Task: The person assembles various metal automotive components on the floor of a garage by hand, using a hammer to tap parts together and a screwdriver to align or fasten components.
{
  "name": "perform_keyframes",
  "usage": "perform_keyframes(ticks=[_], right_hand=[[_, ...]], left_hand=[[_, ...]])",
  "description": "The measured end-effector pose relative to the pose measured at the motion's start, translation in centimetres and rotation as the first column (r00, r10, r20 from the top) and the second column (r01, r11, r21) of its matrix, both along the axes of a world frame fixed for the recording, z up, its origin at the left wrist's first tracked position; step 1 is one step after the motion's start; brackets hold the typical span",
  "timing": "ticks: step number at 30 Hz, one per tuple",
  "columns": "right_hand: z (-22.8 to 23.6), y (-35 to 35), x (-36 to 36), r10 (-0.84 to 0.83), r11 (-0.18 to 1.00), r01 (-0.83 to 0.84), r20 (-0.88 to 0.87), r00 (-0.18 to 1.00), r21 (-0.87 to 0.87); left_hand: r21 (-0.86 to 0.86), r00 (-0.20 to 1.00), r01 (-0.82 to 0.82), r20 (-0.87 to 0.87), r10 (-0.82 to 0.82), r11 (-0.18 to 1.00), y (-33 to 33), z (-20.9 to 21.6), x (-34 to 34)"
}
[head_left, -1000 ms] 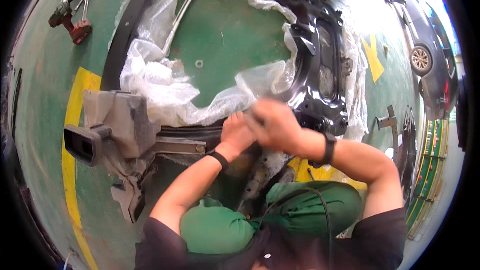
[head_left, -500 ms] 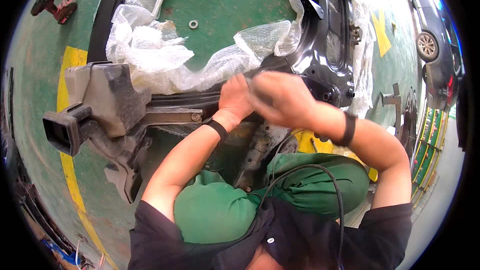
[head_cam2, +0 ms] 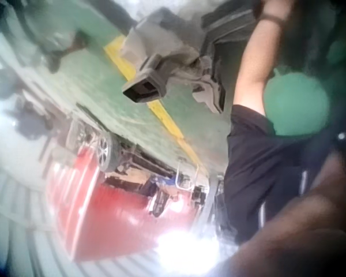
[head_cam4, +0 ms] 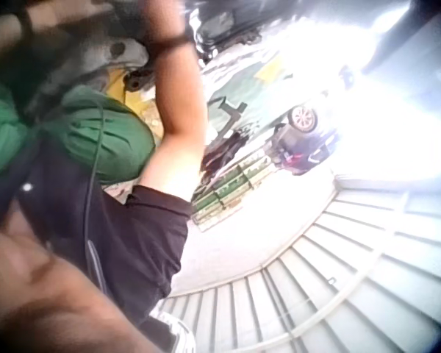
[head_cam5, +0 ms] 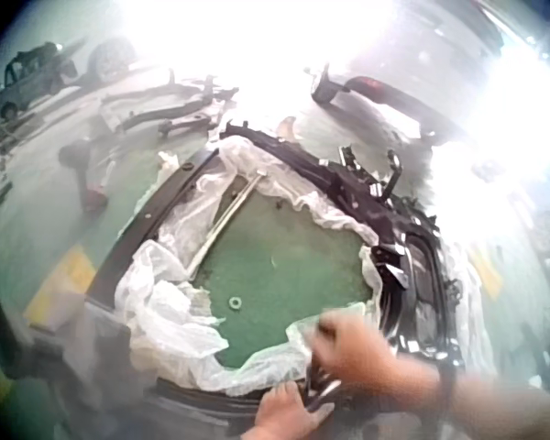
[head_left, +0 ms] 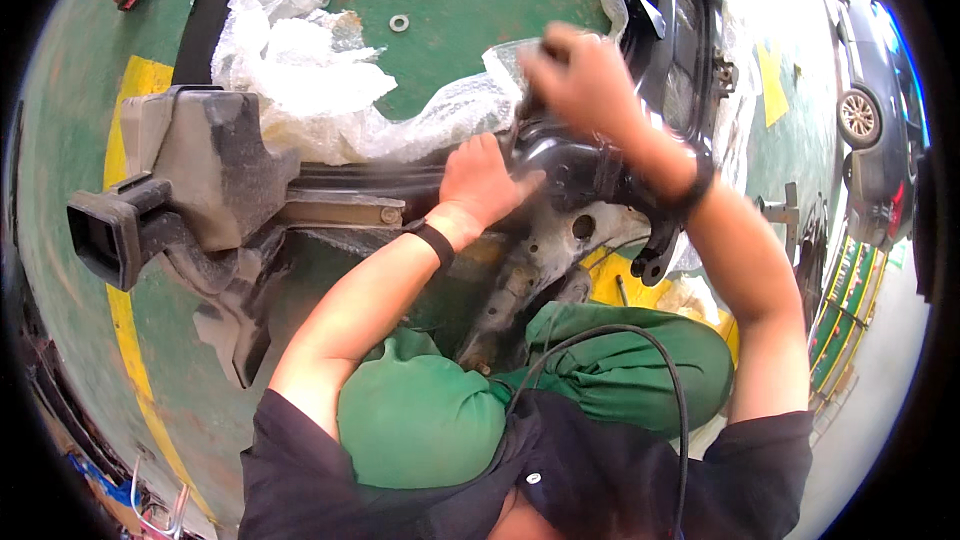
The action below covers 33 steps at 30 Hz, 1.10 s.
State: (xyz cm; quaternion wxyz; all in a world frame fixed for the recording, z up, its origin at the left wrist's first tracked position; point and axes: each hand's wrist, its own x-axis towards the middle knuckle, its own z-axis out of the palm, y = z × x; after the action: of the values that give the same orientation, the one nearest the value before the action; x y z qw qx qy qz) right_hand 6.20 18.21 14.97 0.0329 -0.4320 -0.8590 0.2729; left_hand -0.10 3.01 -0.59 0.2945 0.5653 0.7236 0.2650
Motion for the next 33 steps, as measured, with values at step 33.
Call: perform_keyframes(ticks=[33], right_hand=[[0.0, -6.6, 3.8, 0.276, 0.961, -0.265, -0.255, 0.927, 0.075]], left_hand=[[-0.041, 0.999, 0.011, -0.041, -0.013, 0.999, -1.0, -0.1, 0.1]])
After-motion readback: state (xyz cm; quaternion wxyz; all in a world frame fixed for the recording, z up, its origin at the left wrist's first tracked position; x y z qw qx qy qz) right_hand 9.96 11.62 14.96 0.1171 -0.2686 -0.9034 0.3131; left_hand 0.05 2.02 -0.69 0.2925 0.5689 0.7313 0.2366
